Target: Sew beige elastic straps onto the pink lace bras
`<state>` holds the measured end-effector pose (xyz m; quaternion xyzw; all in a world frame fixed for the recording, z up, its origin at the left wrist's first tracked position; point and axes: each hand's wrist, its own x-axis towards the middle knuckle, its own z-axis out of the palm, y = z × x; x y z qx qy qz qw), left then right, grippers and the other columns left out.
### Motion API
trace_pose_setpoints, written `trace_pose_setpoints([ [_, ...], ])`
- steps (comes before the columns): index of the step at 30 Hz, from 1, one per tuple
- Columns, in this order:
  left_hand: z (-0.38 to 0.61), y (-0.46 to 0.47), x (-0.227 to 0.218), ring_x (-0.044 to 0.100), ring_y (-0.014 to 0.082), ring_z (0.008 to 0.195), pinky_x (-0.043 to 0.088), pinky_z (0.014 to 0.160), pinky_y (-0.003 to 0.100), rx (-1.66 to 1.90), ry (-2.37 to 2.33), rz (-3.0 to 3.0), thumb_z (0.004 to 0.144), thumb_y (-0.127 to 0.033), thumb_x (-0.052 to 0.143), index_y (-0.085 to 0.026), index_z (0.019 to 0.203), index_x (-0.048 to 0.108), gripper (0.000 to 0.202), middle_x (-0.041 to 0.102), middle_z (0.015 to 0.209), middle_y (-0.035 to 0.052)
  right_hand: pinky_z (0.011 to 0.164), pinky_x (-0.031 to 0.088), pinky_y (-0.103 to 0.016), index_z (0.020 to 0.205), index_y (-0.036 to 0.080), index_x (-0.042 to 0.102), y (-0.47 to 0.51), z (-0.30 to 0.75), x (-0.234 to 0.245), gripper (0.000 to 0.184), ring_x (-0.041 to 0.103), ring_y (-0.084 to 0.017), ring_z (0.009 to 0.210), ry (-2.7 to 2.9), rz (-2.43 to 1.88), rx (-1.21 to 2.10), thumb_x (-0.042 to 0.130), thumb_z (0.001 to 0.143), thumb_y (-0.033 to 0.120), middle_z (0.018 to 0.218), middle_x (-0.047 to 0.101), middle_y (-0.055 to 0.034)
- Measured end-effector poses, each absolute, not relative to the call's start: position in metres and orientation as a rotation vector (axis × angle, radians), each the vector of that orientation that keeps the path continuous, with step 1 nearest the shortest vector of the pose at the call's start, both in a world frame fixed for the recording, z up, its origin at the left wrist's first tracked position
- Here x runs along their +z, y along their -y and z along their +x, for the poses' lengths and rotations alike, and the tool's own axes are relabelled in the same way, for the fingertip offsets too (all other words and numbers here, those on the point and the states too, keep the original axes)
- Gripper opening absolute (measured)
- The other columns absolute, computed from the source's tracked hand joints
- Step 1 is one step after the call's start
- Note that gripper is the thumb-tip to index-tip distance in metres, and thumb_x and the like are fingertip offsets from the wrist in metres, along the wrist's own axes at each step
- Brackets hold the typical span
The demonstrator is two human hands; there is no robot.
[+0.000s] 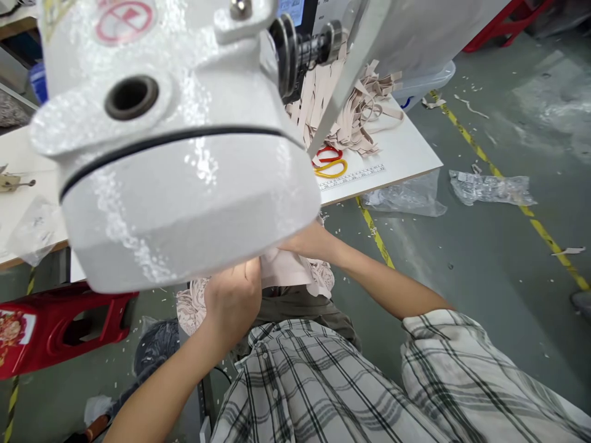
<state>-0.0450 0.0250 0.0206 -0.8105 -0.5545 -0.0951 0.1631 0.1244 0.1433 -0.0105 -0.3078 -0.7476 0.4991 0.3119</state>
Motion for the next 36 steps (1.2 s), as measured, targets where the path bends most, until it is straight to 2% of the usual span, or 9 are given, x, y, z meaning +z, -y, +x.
trace_pose_setpoints([
  [5, -0.052, -0.021, 0.018, 0.045, 0.0143, 0.042, 0.017, 0.043, 0.030, -0.237, 1.628, -2.292, 0.090, -0.012, 0.051, -0.015, 0.107, 0.063, 0.021, 0.046, 0.048, -0.0020, 0.093, 0.056, -0.036, 0.114, 0.018, 0.071, -0.138, 0.121, -0.008, 0.035, 0.060, -0.025, 0.120, 1.961, -0.792, 1.303, 0.057, 0.082, 0.022, 0.136, 0.060, -0.0083],
  [9, -0.048, -0.022, 0.020, 0.047, 0.0139, 0.042, 0.019, 0.043, 0.029, -0.160, 1.632, -2.329, 0.091, -0.014, 0.050, -0.015, 0.108, 0.063, 0.021, 0.050, 0.050, -0.0016, 0.083, 0.058, -0.034, 0.114, 0.020, 0.072, -0.140, 0.126, -0.011, 0.034, 0.066, -0.020, 0.098, 1.958, -0.832, 1.268, 0.060, 0.083, 0.025, 0.134, 0.062, -0.0066],
  [16, -0.061, -0.015, 0.008, 0.057, 0.0169, 0.052, 0.026, 0.048, 0.029, -0.199, 1.942, -2.330, 0.095, -0.023, 0.044, -0.020, 0.112, 0.064, 0.026, 0.057, 0.054, 0.0003, 0.075, 0.055, -0.029, 0.119, 0.021, 0.069, -0.139, 0.122, -0.014, 0.035, 0.061, -0.013, 0.077, 1.971, -0.790, 1.271, 0.059, 0.085, 0.027, 0.135, 0.060, -0.0058],
  [19, -0.065, -0.011, 0.002, 0.064, 0.0187, 0.065, 0.036, 0.057, 0.028, -0.461, 2.146, -2.323, 0.098, -0.029, 0.043, -0.020, 0.111, 0.064, 0.026, 0.068, 0.071, 0.0037, 0.071, 0.053, -0.027, 0.123, 0.020, 0.065, -0.136, 0.125, -0.020, 0.037, 0.058, -0.010, 0.073, 1.930, -0.813, 1.280, 0.060, 0.087, 0.028, 0.135, 0.058, -0.0073],
  [22, -0.069, -0.010, 0.003, 0.067, 0.0204, 0.082, 0.044, 0.066, 0.027, -0.870, 2.476, -2.214, 0.097, -0.040, 0.046, -0.018, 0.110, 0.061, 0.029, 0.072, 0.092, 0.0072, 0.067, 0.049, -0.025, 0.127, 0.020, 0.060, -0.132, 0.134, -0.029, 0.042, 0.056, -0.010, 0.071, 1.909, -0.873, 1.216, 0.065, 0.086, 0.033, 0.126, 0.060, -0.0079],
  [26, -0.076, -0.013, 0.011, 0.065, 0.0227, 0.096, 0.049, 0.080, 0.030, -1.158, 2.807, -2.285, 0.095, -0.051, 0.048, -0.018, 0.108, 0.064, 0.039, 0.071, 0.105, 0.0078, 0.063, 0.040, -0.023, 0.103, 0.018, 0.067, -0.115, 0.149, -0.033, 0.023, 0.053, -0.010, 0.067, 2.033, -0.974, 1.167, 0.059, 0.093, 0.037, 0.090, 0.067, -0.0024],
  [30, -0.074, -0.013, 0.013, 0.063, 0.0238, 0.090, 0.049, 0.080, 0.032, -1.102, 2.934, -2.738, 0.092, -0.054, 0.054, -0.018, 0.106, 0.070, 0.042, 0.071, 0.097, 0.0065, 0.060, 0.036, -0.023, 0.087, 0.018, 0.068, -0.078, 0.164, -0.018, 0.026, 0.053, -0.010, 0.065, 2.067, -0.933, 1.336, 0.054, 0.097, 0.038, 0.073, 0.064, 0.0006],
  [33, -0.067, -0.003, 0.010, 0.061, 0.0200, 0.082, 0.048, 0.074, 0.029, -1.716, 3.016, -2.754, 0.090, -0.050, 0.060, -0.017, 0.098, 0.073, 0.036, 0.069, 0.087, 0.0052, 0.058, 0.036, -0.022, 0.086, 0.018, 0.067, -0.048, 0.164, -0.003, 0.027, 0.051, -0.009, 0.063, 1.963, -0.854, 1.564, 0.057, 0.095, 0.041, 0.073, 0.062, 0.0013],
  [36, -0.072, 0.016, 0.014, 0.057, 0.0137, 0.070, 0.046, 0.067, 0.024, -2.369, 3.093, -2.261, 0.089, -0.045, 0.066, -0.017, 0.091, 0.073, 0.029, 0.067, 0.079, 0.0025, 0.055, 0.036, -0.022, 0.085, 0.018, 0.065, -0.026, 0.148, 0.005, 0.031, 0.049, -0.009, 0.061, 1.776, -0.787, 1.795, 0.058, 0.093, 0.047, 0.072, 0.059, 0.0014],
])
